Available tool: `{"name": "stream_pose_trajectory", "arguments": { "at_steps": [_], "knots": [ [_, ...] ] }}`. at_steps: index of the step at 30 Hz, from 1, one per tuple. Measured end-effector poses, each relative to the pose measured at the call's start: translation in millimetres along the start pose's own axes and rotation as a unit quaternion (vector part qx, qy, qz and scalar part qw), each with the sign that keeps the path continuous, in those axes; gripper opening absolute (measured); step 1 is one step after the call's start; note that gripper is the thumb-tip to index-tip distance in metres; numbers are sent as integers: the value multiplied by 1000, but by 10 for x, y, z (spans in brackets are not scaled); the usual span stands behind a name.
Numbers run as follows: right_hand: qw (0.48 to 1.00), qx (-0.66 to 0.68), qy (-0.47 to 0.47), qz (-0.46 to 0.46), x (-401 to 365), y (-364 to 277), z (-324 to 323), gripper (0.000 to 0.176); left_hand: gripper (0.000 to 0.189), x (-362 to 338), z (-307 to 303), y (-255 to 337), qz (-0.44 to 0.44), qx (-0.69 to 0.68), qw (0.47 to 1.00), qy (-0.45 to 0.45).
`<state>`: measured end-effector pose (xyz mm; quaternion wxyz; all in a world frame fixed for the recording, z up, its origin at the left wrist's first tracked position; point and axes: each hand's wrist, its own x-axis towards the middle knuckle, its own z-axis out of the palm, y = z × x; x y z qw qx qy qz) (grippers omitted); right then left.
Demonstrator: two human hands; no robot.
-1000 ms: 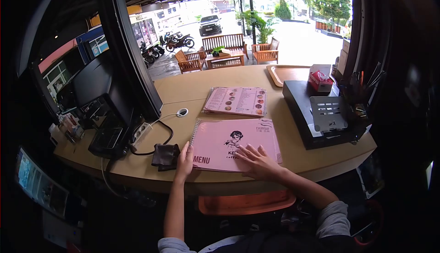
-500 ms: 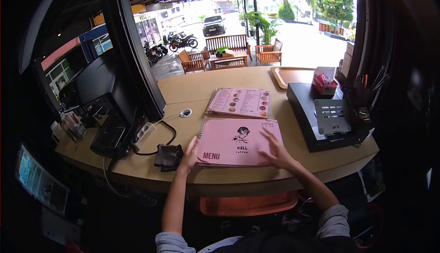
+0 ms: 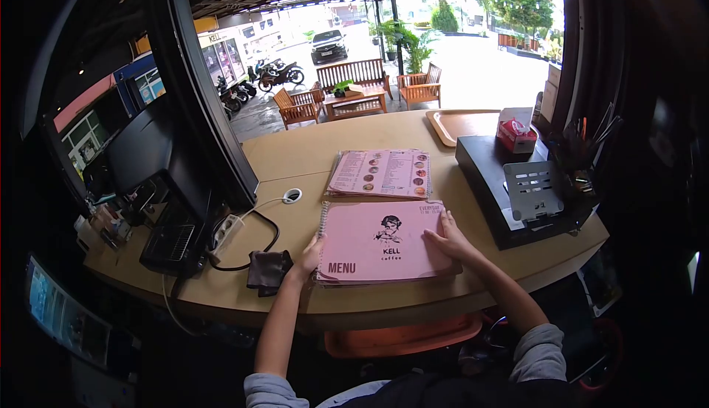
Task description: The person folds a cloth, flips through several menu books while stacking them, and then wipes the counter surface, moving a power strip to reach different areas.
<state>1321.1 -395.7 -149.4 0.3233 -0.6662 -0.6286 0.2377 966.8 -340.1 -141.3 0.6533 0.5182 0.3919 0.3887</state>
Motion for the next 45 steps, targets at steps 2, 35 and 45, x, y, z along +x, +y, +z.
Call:
{"name": "stream_pose_trajectory", "arguments": {
  "at_steps": [2, 35, 45],
  "knots": [
    [999, -30, 15, 18, 136, -87, -73, 84, 65, 23, 76, 145, 11, 91, 988, 124],
    [781, 616, 76, -73, 903, -588, -682, 21, 47, 484, 240, 617, 396, 374, 818, 186],
    [755, 640, 62, -129, 14, -687, -621, 33, 55, 682, 318, 832, 254, 76, 964, 28]
  ]
}}
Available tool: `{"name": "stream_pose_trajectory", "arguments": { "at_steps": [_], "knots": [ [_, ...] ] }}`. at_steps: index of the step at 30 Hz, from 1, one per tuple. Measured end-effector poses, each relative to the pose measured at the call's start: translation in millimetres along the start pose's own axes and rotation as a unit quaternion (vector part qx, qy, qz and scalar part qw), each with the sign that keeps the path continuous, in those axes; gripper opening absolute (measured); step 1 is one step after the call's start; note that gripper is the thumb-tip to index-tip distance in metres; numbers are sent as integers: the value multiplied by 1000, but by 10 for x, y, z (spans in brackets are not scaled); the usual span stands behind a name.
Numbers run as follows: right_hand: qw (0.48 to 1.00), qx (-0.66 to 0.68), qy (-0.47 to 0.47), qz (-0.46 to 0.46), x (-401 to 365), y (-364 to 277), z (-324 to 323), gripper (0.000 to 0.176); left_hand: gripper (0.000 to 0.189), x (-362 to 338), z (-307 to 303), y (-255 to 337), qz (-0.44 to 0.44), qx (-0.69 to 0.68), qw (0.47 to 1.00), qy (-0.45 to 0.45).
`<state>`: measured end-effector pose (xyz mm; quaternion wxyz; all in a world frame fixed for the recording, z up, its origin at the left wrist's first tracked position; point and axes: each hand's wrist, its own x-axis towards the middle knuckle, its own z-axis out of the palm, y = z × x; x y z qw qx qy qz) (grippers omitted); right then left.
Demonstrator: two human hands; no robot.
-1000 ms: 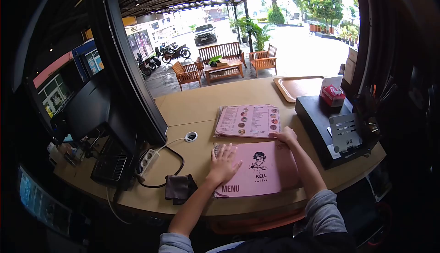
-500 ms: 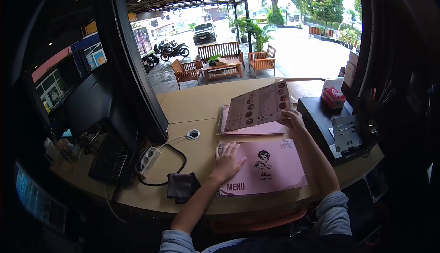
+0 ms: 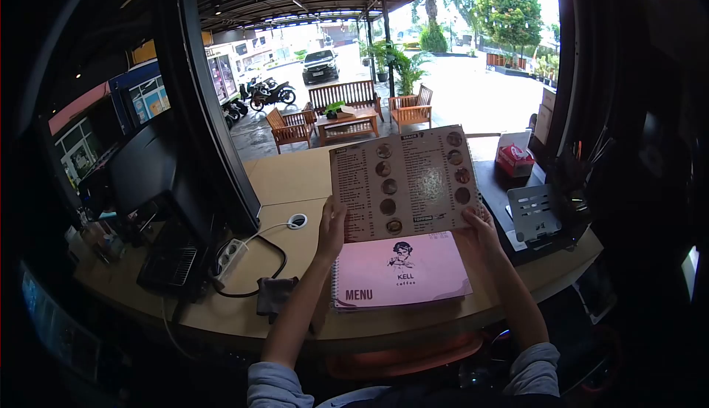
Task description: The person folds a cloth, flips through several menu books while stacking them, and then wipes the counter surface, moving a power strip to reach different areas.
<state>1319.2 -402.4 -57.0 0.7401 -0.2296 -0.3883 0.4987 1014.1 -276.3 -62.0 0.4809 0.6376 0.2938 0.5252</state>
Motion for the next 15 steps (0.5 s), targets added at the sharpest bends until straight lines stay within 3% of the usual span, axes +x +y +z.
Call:
{"name": "stream_pose_trajectory", "arguments": {
  "at_steps": [6, 10, 13, 15],
  "knots": [
    [999, -31, -8, 9, -110, -65, -33, 38, 49, -228, 167, 218, 26, -61, 997, 50],
    [1000, -25, 0, 5, -163, -101, 42, 38, 47, -186, 72, 227, -48, -107, 989, 87],
    [996, -61, -43, -52, -177, -205, 114, 45, 47, -237, 129, 422, -52, -106, 990, 79],
    [962, -208, -137, -111, -210, -343, 206, 55, 44, -357, 207, 706, -61, -74, 991, 93]
  ]
}}
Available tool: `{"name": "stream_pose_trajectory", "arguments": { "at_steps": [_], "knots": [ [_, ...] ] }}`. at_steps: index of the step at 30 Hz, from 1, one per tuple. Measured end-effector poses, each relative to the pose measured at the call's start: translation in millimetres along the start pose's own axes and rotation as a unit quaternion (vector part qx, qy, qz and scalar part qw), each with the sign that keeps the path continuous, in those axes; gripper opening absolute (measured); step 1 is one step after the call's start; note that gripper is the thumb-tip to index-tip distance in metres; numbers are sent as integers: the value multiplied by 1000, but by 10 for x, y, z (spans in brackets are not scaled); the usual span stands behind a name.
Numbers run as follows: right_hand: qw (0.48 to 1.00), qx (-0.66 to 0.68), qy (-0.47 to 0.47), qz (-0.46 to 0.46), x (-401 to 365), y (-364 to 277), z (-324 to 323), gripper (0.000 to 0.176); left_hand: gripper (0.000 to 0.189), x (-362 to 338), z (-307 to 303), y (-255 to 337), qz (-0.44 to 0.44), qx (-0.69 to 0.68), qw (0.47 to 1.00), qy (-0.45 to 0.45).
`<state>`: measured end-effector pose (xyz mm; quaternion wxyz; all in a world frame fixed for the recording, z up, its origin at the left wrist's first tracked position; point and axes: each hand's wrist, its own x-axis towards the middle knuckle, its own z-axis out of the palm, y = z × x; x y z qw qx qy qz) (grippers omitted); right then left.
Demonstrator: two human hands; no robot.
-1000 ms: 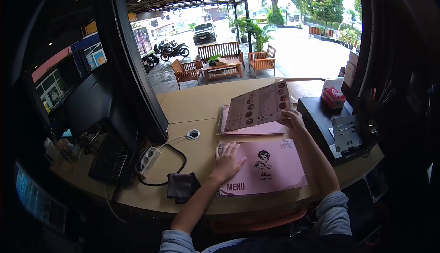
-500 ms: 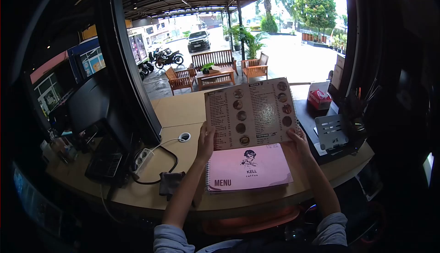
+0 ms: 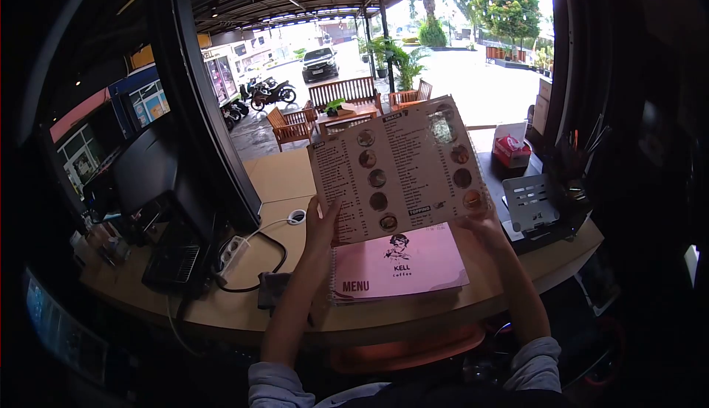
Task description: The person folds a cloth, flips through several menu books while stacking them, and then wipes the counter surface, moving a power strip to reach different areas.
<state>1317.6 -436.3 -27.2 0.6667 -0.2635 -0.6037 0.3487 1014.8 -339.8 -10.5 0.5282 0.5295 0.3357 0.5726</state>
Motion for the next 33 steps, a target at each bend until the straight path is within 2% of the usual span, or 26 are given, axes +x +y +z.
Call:
{"name": "stream_pose_trajectory", "arguments": {
  "at_steps": [1, 4, 6, 7, 9, 10, 12, 13, 15, 17, 18, 20, 21, 22, 23, 24, 26, 28, 29, 30, 32, 33],
  "knots": [
    [1000, 0, -1, -2, 25, -98, 59, 55, 40, 55, -21, -16, 43, -14, 999, -10],
    [997, -62, -23, -32, 159, -256, 194, 56, 36, 161, -113, 19, 61, -51, 996, -29],
    [980, -161, 4, -117, 279, -284, 196, 46, 35, 156, -188, 108, 53, -72, 995, -37],
    [980, -161, 4, -117, 287, -307, 222, 46, 35, 96, -231, 173, 47, -104, 993, -37],
    [932, -334, 28, -140, 285, -363, 302, 44, 35, 47, -422, 243, 41, -140, 989, -36],
    [933, -332, 28, -137, 283, -361, 371, 44, 35, 30, -571, 252, 38, -139, 989, -34],
    [848, -477, 27, -230, 274, -320, 511, 51, 30, -24, -914, 262, 12, -99, 995, -29],
    [813, -533, -12, -233, 250, -287, 506, 57, 30, -58, -1111, 254, 10, -97, 995, -24],
    [742, -614, -61, -261, 185, -53, 494, 56, 32, -120, -1510, 230, -63, -87, 993, -44],
    [693, -667, -120, -247, 66, 165, 513, 56, 27, -158, -1845, 198, -76, -108, 991, -29],
    [699, -651, -154, -253, 21, 216, 568, 57, 24, -173, -1989, 197, -87, -130, 988, -20],
    [715, -625, -213, -228, -93, 372, 711, 57, 32, -213, -2238, 234, -113, -237, 965, 3],
    [697, -633, -239, -239, -145, 398, 791, 57, 41, -285, -2249, 290, -47, -270, 961, -29],
    [677, -639, -264, -251, -189, 422, 876, 56, 45, -383, -2187, 431, -46, -310, 949, -29],
    [651, -641, -266, -308, -226, 474, 968, 53, 47, -490, -2079, 524, -21, -326, 944, -41],
    [657, -632, -289, -293, -273, 456, 1076, 50, 50, -587, -1930, 593, 4, -342, 938, -53],
    [653, -627, -297, -303, -342, 495, 1240, 50, 56, -672, -1714, 545, 25, -319, 946, -55],
    [661, -612, -299, -314, -399, 579, 1352, 51, 53, -702, -1555, 339, 83, -162, 983, -12],
    [667, -600, -300, -324, -428, 634, 1388, 51, 47, -714, -1396, 273, 86, -70, 993, 42],
    [667, -600, -301, -324, -448, 716, 1404, 51, 47, -692, -1310, 211, 86, -71, 993, 43],
    [719, -523, -322, -325, -473, 893, 1397, 51, 44, -613, -1174, 79, 173, 6, 976, 130],
    [758, -476, -342, -286, -484, 929, 1382, 41, 41, -640, -1043, 147, 184, 43, 973, 129]
  ]
}}
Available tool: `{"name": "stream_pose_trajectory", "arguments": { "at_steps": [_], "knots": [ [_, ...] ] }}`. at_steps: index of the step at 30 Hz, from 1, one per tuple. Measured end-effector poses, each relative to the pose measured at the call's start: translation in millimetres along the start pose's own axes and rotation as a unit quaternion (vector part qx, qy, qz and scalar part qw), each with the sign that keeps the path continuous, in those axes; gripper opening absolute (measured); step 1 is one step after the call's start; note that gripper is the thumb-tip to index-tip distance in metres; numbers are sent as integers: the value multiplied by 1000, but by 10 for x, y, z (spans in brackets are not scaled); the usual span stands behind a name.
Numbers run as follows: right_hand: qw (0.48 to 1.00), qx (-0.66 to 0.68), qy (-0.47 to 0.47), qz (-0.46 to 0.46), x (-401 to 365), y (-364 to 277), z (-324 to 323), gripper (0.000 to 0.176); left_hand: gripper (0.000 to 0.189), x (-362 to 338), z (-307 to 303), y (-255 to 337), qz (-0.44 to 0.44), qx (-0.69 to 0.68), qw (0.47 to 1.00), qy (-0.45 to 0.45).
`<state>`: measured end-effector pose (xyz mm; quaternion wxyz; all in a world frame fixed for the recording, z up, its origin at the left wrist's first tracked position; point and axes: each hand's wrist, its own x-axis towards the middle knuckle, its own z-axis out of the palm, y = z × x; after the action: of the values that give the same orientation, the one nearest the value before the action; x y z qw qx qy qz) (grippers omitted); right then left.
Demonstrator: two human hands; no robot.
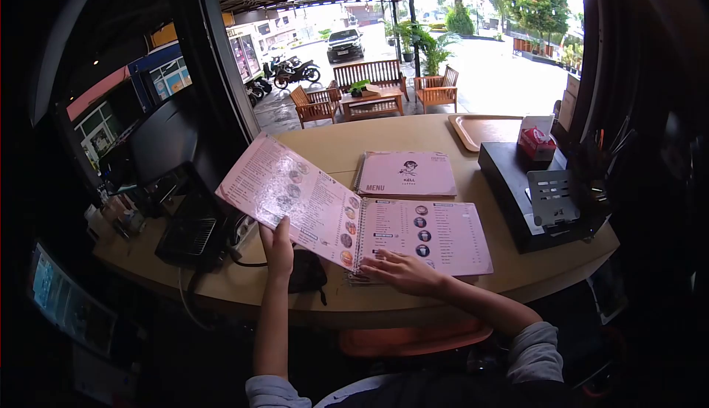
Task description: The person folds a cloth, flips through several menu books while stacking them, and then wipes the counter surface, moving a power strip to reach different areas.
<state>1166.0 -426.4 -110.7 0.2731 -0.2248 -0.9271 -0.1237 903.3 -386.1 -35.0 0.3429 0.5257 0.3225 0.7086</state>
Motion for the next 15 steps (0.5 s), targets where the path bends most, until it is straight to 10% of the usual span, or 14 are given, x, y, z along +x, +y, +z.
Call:
{"name": "stream_pose_trajectory", "arguments": {
  "at_steps": [5, 15],
  "knots": [
    [956, 237, 16, 172, -6, 5, -406, 33, 39, -40, 479, 134, 98, 110, 982, -119],
    [501, 669, 367, 408, -666, 660, -1533, 56, 53, -818, 1528, -111, 282, 410, 762, -414]
  ]
}}
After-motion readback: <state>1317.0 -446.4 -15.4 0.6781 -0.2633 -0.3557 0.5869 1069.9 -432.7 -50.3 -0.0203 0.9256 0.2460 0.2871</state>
